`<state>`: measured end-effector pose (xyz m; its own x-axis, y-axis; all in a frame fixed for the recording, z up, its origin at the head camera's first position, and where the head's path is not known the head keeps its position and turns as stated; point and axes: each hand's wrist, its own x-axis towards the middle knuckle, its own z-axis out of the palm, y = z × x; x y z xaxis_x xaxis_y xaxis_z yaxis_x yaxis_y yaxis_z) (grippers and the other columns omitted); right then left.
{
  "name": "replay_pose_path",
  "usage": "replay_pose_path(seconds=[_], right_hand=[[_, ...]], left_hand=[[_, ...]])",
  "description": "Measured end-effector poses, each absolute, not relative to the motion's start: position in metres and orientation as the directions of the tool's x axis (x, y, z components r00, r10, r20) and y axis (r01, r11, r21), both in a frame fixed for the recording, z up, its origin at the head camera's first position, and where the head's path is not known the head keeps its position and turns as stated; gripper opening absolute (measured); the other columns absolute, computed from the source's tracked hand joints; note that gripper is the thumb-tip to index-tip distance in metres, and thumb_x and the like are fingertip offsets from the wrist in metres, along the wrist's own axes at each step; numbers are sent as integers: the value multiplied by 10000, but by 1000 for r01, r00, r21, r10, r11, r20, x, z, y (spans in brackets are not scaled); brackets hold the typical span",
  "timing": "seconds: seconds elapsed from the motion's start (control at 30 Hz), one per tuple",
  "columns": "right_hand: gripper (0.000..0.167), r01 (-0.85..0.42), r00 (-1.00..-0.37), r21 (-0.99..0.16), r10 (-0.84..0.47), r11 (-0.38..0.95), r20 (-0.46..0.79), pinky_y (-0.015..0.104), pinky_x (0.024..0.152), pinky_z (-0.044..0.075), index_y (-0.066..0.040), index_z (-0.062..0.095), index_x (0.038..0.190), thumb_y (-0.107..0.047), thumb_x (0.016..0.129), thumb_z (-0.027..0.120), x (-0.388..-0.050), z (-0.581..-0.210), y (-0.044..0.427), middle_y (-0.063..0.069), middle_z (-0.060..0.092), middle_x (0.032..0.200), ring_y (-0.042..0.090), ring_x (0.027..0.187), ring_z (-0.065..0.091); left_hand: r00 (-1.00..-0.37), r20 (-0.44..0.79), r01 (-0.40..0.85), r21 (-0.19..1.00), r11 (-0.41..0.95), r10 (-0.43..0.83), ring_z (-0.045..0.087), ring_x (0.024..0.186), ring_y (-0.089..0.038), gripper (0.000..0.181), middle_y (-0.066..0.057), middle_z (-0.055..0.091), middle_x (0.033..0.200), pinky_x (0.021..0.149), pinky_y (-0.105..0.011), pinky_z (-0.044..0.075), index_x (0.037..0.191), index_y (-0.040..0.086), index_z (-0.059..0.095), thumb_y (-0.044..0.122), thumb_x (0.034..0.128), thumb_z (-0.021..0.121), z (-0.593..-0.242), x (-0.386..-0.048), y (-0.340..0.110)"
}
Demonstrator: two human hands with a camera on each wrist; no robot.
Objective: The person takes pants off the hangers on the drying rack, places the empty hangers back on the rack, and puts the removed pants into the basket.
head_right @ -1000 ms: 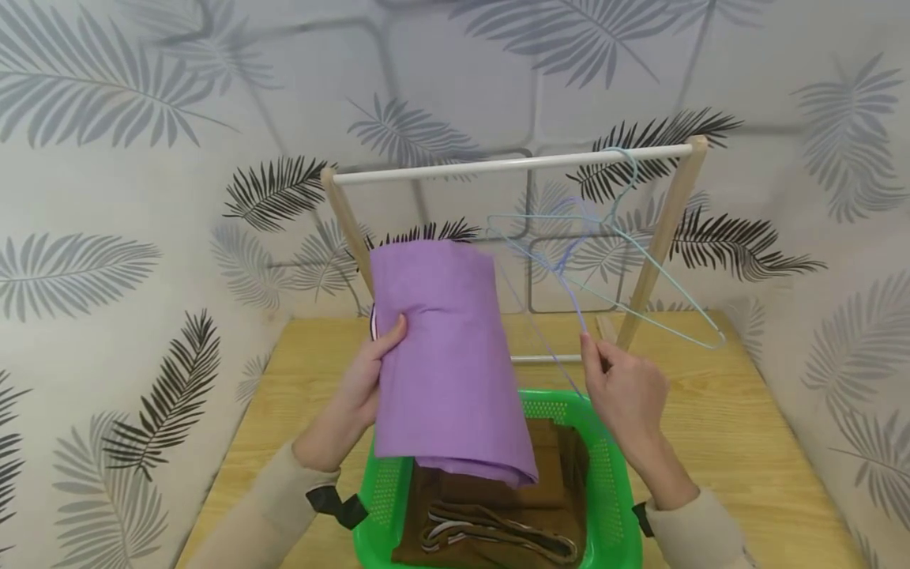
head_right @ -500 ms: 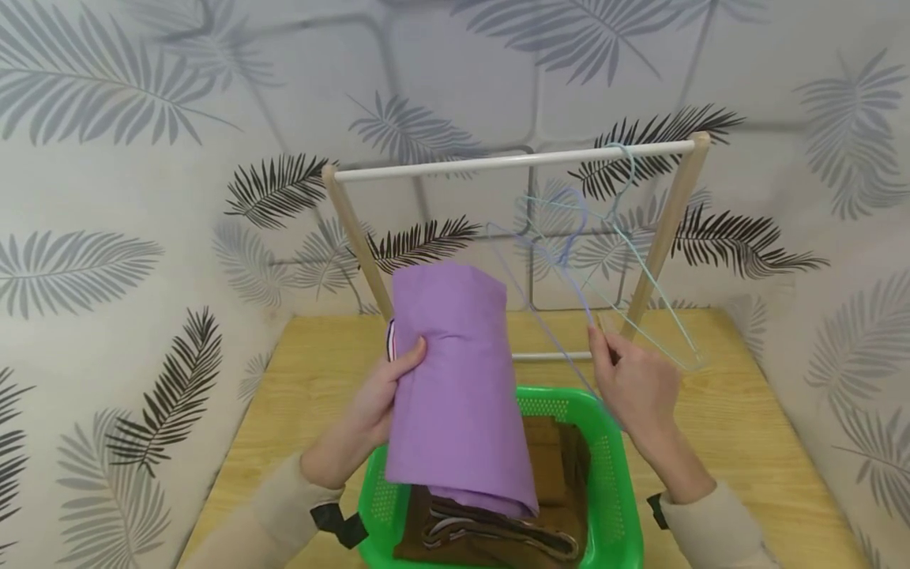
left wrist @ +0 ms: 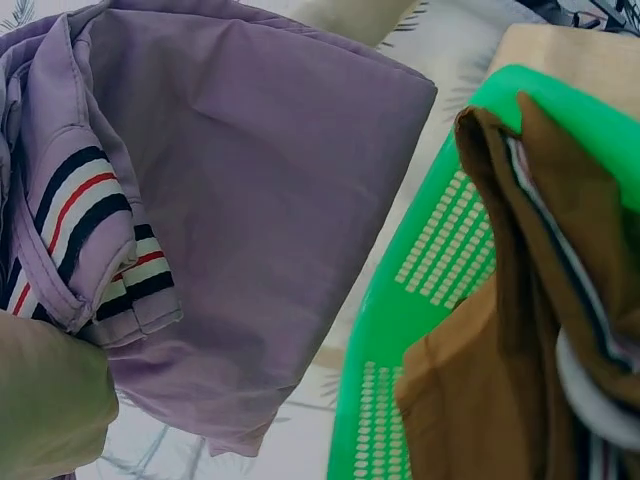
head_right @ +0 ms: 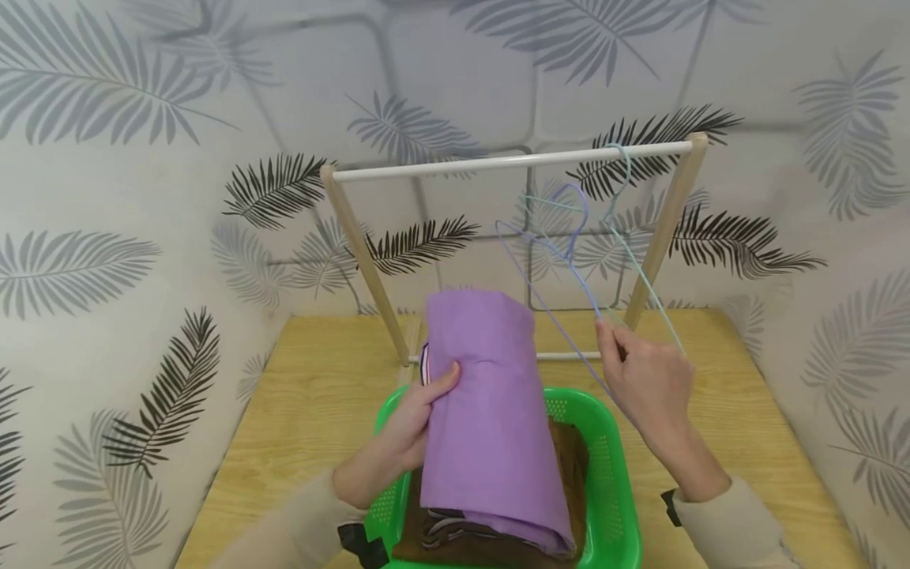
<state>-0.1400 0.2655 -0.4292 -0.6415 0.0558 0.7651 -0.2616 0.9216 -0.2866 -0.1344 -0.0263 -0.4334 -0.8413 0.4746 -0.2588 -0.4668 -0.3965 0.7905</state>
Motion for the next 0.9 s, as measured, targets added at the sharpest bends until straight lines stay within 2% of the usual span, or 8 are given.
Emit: replay_pose_path(seconds=[0.17, 0.47, 0.7, 0.9], right_hand=[[570, -260, -621, -273, 56, 926, 782, 239, 434, 78, -157, 367, 497, -258, 1007, 601, -142, -429, 266, 10, 317, 394, 41, 451, 135], [582, -262, -654, -266, 32, 928, 756, 219, 431, 75, -157, 360, 493, -228, 1018, 604, -142, -427, 268, 4, 318, 393, 32, 435, 138], [576, -254, -676, -276, 34, 927, 736, 218, 427, 77, -162, 360, 503, -226, 1018, 613, -141, -426, 267, -4, 317, 401, 33, 433, 144], [579, -239, -677, -282, 48, 929, 734, 231, 422, 86, -163, 346, 508, -248, 1018, 605, -140, -425, 266, -9, 305, 410, 37, 435, 150]], left_hand=[[-828, -249, -478, 782, -400, 503, 713, 922, -63, 181, 97, 713, 1017, 847, -255, 571, 1209, 196, 507, 327, 1090, 547, -445, -128, -16], [-808, -291, -518, 764, -384, 513, 712, 908, -63, 173, 88, 722, 1004, 836, -250, 568, 1197, 189, 546, 304, 1073, 584, -472, -122, -7], [-793, -322, -538, 769, -346, 517, 717, 903, -62, 214, 86, 726, 995, 818, -255, 576, 1209, 186, 554, 319, 1058, 626, -484, -125, -19], [-796, -381, -544, 792, -278, 471, 724, 887, -71, 283, 74, 735, 983, 800, -270, 586, 1268, 137, 556, 295, 1051, 644, -497, -127, -38]])
